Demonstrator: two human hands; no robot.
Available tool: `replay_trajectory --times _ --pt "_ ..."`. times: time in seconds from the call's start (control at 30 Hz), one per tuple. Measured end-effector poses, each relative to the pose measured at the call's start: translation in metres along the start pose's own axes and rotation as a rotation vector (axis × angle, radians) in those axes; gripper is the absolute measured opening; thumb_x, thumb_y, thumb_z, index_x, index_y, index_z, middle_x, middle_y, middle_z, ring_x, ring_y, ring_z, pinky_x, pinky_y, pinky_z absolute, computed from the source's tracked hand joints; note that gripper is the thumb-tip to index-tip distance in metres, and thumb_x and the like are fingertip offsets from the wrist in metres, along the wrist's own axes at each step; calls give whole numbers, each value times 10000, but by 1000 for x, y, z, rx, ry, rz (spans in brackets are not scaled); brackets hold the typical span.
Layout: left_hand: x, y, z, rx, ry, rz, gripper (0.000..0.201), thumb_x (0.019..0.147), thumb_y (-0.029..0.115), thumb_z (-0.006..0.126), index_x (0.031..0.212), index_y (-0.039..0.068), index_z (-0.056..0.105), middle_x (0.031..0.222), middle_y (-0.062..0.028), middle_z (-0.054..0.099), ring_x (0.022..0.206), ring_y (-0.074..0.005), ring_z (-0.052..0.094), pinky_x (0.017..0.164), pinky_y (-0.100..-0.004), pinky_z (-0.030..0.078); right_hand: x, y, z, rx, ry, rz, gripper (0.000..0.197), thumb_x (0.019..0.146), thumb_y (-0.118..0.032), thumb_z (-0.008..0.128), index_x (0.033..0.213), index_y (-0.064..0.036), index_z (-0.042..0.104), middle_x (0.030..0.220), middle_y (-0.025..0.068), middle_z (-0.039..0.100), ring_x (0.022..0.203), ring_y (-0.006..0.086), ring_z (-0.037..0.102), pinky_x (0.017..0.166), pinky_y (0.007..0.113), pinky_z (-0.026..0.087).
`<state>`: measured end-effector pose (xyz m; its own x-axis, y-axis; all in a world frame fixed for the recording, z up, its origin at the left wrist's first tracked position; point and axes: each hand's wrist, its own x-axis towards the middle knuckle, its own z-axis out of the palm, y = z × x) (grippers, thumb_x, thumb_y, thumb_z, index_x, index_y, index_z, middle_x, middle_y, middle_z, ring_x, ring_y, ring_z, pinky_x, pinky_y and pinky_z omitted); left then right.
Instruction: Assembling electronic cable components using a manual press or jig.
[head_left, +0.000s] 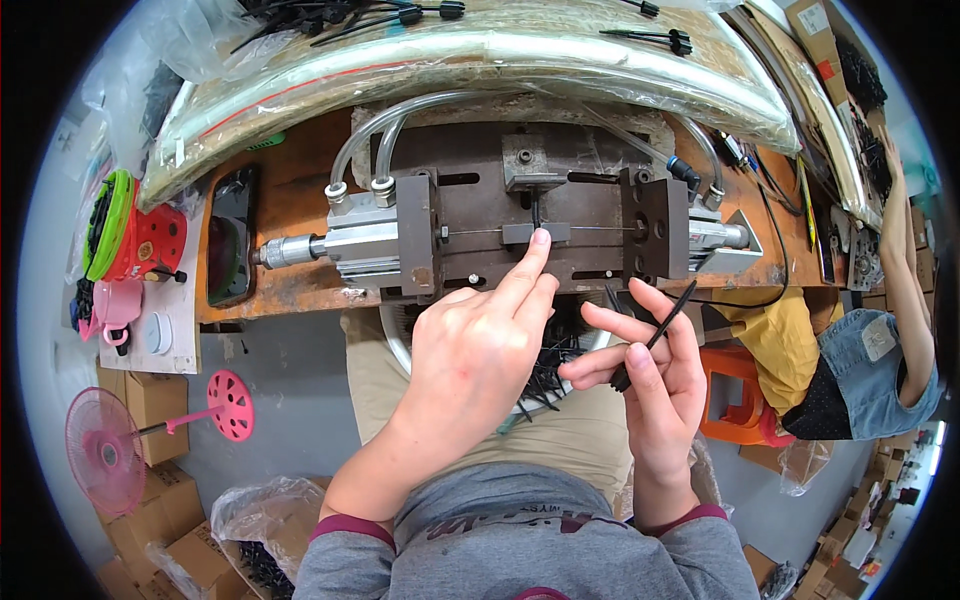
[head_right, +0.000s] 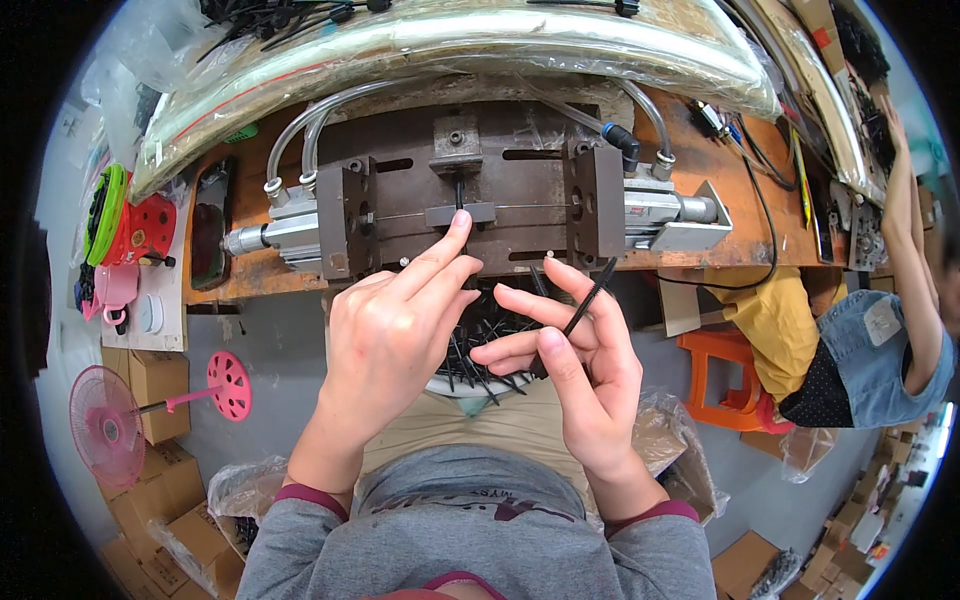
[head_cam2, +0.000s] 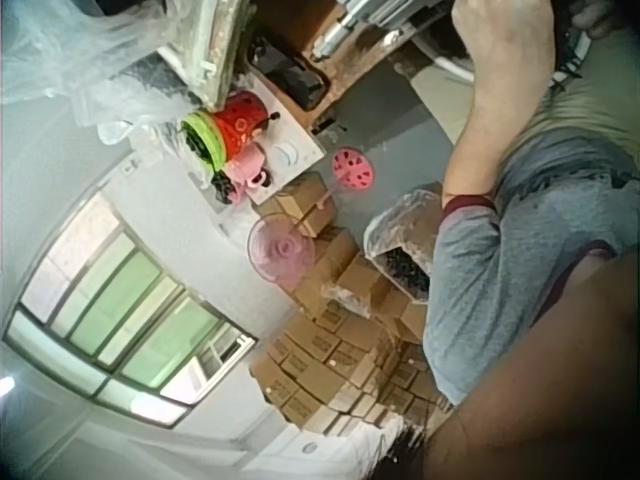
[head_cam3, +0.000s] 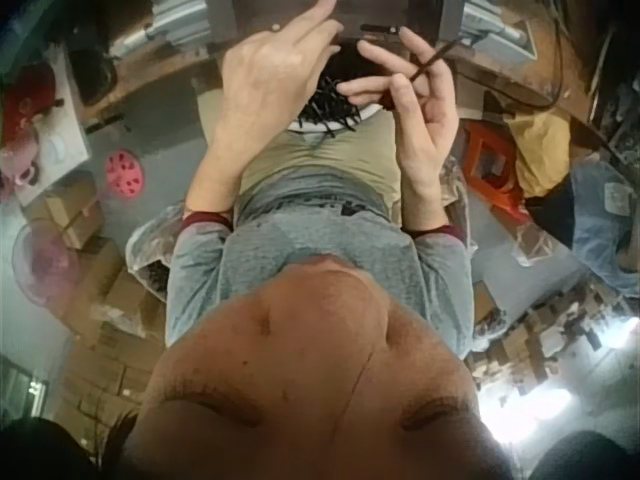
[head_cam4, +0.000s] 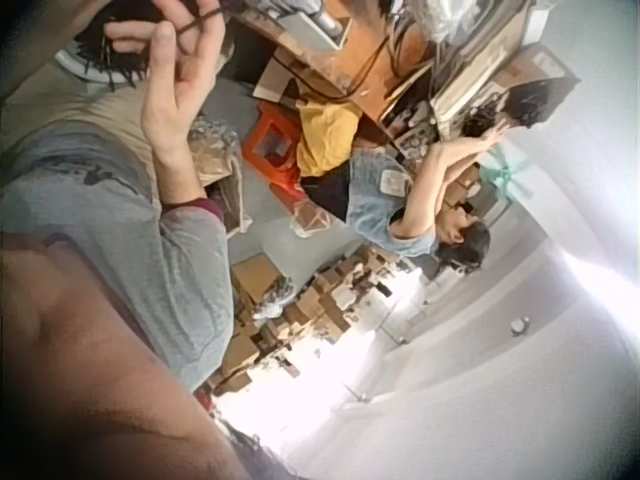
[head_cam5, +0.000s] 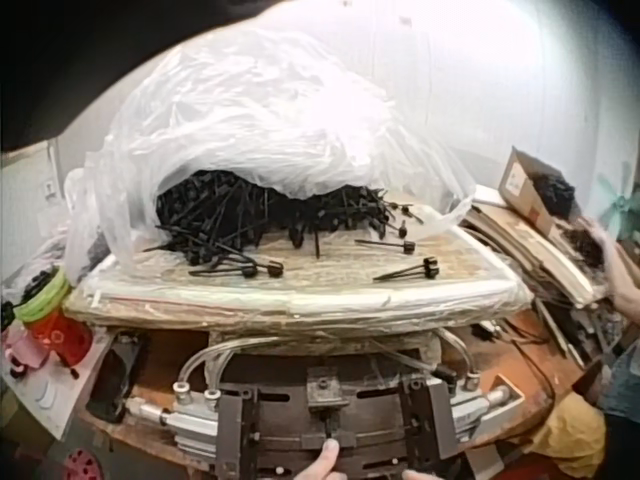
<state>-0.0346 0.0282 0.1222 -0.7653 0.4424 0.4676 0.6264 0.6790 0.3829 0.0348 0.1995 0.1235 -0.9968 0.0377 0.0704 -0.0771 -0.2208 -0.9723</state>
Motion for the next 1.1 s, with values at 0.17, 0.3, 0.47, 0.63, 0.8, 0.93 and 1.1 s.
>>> replay_trajectory --times 0.17,0.3,0.47,0.63,0.8,0.93,1.1 --pt "0 1 0 -77 36 -7 249 726 70 776 961 21 710 1235 -112 672 698 -225 684 641 -296 545 0 3 -2 -4 -8 8 435 1031 -63 407 1442 40 310 1273 256 597 926 327 716 768 358 604" --pt "-4 4 -3 -429 162 -67 241 726 -17 760 962 -9 718 1212 -165 677 873 -233 717 755 -300 568 0 5 -4 -2 1 4 431 1031 -68 415 1434 47 320 1279 253 596 932 325 714 771 357 605" --pt "-29 -1 -16 -780 9 -151 283 714 -120 744 979 -20 730 1105 -176 697 967 -248 712 822 -326 588 1 7 -4 0 -22 17 411 1032 -70 423 1411 68 352 1285 253 593 945 315 711 783 360 606" --pt "-39 -1 -20 -1030 -55 -278 269 726 -146 736 977 -54 706 1044 -183 686 1004 -272 699 859 -344 600 2 8 -1 14 -63 6 398 1034 -65 418 1403 74 371 1291 253 590 946 301 710 795 363 606" --pt "-44 -3 -17 -1059 -37 -225 302 793 -81 731 1083 -12 683 1080 -169 688 982 -222 701 802 -301 609 1 7 1 4 -59 22 393 1036 -73 423 1398 74 382 1283 248 598 951 295 709 793 360 606" --pt "-48 1 -17 -1413 28 -371 507 828 -160 646 1258 -15 419 1132 -189 620 1083 -252 656 893 -344 585 1 8 2 4 -44 49 385 1040 -77 418 1392 76 390 1277 241 605 966 296 708 792 352 603" --pt "-44 7 -23 -1395 21 -474 433 823 -143 663 1172 18 462 1123 -123 575 1033 -197 641 815 -313 563 2 9 6 26 -30 90 377 1046 -84 410 1390 68 392 1283 230 605 998 310 700 876 369 570"
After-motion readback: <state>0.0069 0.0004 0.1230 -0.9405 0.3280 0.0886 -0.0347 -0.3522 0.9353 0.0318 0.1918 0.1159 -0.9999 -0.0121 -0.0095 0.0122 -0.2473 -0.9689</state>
